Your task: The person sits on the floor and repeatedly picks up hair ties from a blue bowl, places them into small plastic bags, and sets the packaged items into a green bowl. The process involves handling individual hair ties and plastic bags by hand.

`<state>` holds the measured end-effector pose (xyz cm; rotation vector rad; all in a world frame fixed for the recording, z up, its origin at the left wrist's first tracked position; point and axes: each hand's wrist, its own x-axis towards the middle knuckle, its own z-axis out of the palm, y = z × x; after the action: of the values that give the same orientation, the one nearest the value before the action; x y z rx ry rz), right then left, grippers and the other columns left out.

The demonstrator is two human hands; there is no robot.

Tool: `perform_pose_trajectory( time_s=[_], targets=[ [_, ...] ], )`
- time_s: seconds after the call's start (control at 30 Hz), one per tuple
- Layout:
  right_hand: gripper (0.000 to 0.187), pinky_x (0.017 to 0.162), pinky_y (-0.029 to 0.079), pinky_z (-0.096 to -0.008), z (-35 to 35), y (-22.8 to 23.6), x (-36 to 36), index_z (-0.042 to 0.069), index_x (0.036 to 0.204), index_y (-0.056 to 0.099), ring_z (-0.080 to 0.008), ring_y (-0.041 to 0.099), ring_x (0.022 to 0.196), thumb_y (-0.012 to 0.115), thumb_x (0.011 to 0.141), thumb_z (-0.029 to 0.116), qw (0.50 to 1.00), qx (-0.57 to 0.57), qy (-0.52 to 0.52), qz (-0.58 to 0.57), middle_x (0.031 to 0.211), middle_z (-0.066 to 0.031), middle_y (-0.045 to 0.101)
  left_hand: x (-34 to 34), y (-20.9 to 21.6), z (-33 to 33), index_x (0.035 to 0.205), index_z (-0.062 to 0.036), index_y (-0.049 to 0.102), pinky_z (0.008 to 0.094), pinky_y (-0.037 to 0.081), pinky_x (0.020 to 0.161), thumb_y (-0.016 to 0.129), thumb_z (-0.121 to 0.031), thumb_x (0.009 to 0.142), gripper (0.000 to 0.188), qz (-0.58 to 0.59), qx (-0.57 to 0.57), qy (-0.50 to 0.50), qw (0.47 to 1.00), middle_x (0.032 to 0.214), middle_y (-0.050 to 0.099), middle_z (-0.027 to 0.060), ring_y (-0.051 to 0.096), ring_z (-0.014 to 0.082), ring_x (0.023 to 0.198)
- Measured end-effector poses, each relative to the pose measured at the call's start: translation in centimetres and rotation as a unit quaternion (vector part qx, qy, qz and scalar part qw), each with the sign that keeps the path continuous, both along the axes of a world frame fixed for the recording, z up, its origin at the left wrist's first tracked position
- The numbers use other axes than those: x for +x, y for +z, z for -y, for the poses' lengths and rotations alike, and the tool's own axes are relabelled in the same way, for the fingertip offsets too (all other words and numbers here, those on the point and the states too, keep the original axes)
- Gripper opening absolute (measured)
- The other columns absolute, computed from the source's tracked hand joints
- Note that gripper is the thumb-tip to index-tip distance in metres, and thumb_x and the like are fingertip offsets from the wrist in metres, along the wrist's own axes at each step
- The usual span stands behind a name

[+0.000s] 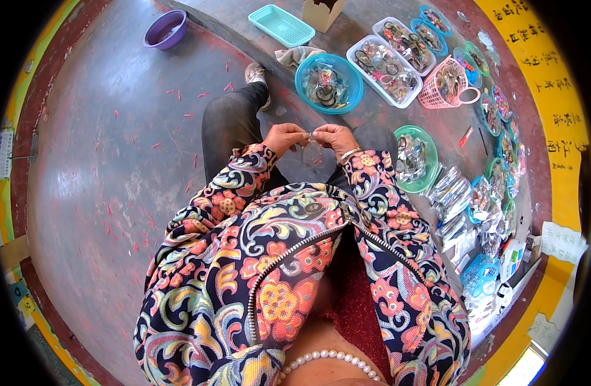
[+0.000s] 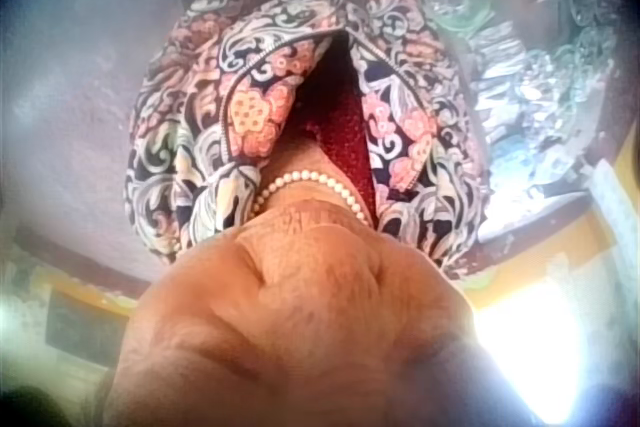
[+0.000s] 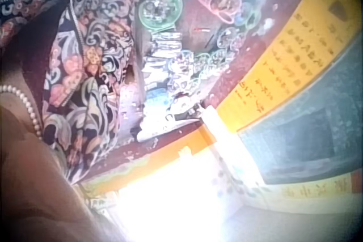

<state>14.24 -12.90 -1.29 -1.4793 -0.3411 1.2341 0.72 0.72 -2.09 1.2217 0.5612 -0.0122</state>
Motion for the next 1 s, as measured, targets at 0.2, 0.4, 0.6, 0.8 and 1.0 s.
perform_pose_trajectory(
  time_s=[0.2,0.4,0.6,0.8,1.0],
  targets=[
    [0.013,0.055,0.04,-0.0194,-0.1,-0.2,0.0,0.003,0.082,0.059,-0.0079,0.053,0.059,0.063,0.074,0.014,0.994,0.041,-0.103,-0.025,0.069,-0.0017,0.059,0.0,0.8,0.5,0.092,-0.0022,0.056,0.0187,0.04,0.044,0.054,-0.02,0.082,0.021,-0.036,-0.112,-0.029,0.993,0.078,0.061,0.0057,0.059,0.0114,0.066],
    [0.013,0.054,0.04,-0.0191,-0.1,-0.5,0.2,0.003,0.083,0.059,-0.0078,0.055,0.061,0.062,0.076,0.014,0.993,0.041,-0.107,-0.03,0.07,-0.0021,0.06,0.0,0.7,0.5,0.091,-0.0017,0.056,0.0193,0.04,0.043,0.051,-0.021,0.083,0.022,-0.036,-0.116,-0.015,0.992,0.078,0.061,0.0064,0.059,0.0123,0.067],
    [0.014,0.055,0.041,-0.0195,-0.2,0.3,-0.3,0.004,0.082,0.061,-0.0073,0.054,0.06,0.063,0.074,0.015,0.996,0.045,-0.056,-0.051,0.071,-0.0019,0.06,-0.2,0.0,0.3,0.089,0.0012,0.058,0.0209,0.041,0.046,0.052,-0.018,0.082,0.021,-0.022,-0.102,-0.005,0.995,0.079,0.062,0.0086,0.059,0.0135,0.066],
    [0.015,0.056,0.041,-0.0199,0.0,0.5,-0.3,0.004,0.081,0.061,-0.0074,0.053,0.059,0.064,0.074,0.016,0.997,0.032,-0.041,-0.051,0.072,-0.0017,0.061,-0.4,0.7,0.2,0.089,0.0018,0.059,0.0212,0.042,0.047,0.054,-0.016,0.08,0.02,-0.037,-0.13,-0.018,0.991,0.08,0.063,0.01,0.058,0.0131,0.065],
    [0.016,0.057,0.04,-0.0199,-0.2,0.8,-0.4,0.004,0.082,0.061,-0.0069,0.052,0.06,0.064,0.073,0.017,0.999,0.02,-0.021,-0.034,0.072,-0.0013,0.06,-0.3,0.0,0.1,0.083,0.0011,0.061,0.02,0.041,0.048,0.056,-0.017,0.078,0.019,-0.012,-0.046,-0.014,0.999,0.077,0.063,0.0089,0.057,0.011,0.063]
  ],
)
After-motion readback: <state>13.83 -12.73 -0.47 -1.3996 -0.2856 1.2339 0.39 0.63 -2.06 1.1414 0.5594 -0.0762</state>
